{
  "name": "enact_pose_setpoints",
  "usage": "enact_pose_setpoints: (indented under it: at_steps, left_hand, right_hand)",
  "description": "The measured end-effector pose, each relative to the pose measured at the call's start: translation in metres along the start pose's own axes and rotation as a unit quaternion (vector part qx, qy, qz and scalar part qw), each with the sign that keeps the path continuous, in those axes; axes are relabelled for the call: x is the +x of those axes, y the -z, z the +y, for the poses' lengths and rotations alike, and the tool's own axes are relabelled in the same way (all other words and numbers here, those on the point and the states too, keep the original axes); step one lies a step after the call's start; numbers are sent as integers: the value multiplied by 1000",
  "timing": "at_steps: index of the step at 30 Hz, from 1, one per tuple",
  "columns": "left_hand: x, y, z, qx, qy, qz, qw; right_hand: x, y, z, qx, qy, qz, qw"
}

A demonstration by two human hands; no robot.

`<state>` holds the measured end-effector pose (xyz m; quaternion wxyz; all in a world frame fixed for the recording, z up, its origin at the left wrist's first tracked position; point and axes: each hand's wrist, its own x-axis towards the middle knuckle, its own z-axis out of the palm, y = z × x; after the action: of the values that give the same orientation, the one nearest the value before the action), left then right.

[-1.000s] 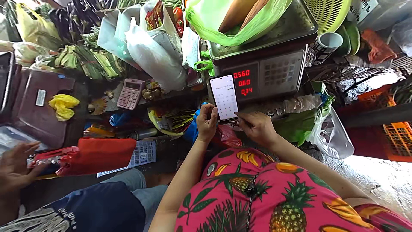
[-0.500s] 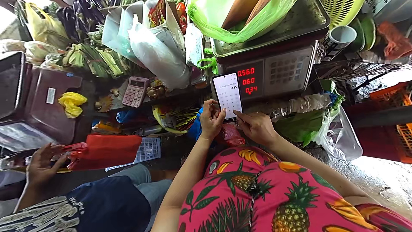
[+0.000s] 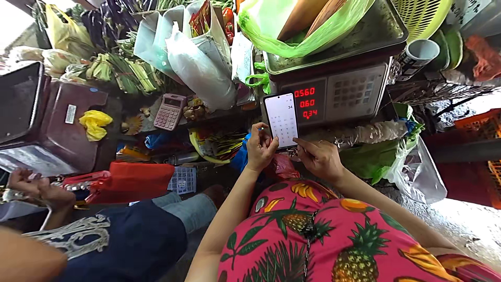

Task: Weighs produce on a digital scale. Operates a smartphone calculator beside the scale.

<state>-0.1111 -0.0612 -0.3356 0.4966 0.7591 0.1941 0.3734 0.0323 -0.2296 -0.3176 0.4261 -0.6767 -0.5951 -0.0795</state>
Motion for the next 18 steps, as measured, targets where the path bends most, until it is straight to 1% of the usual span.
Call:
enact_pose_setpoints:
  at_steps: [5,9,13,15,18]
  left_hand:
    - [-1,-2,-1,20,7,17,1000]
    - [-1,-1,-1,-5,3,11,1000]
    - [-1,-1,-3,-6,-5,13,1000]
    - [-1,-2,-4,7,-4,20,1000]
    - [0,-3,-3,11,-2,32,999]
  right_hand:
    - [2,-2,4,-2,9,2,1000]
    - [2,0,7,3,17,-6,1000]
    - [3,1,10,-22,-7,-38,999]
    - [4,4,9,-7,-14,-51,999]
    - [10,13,9,34,-1,-46,998]
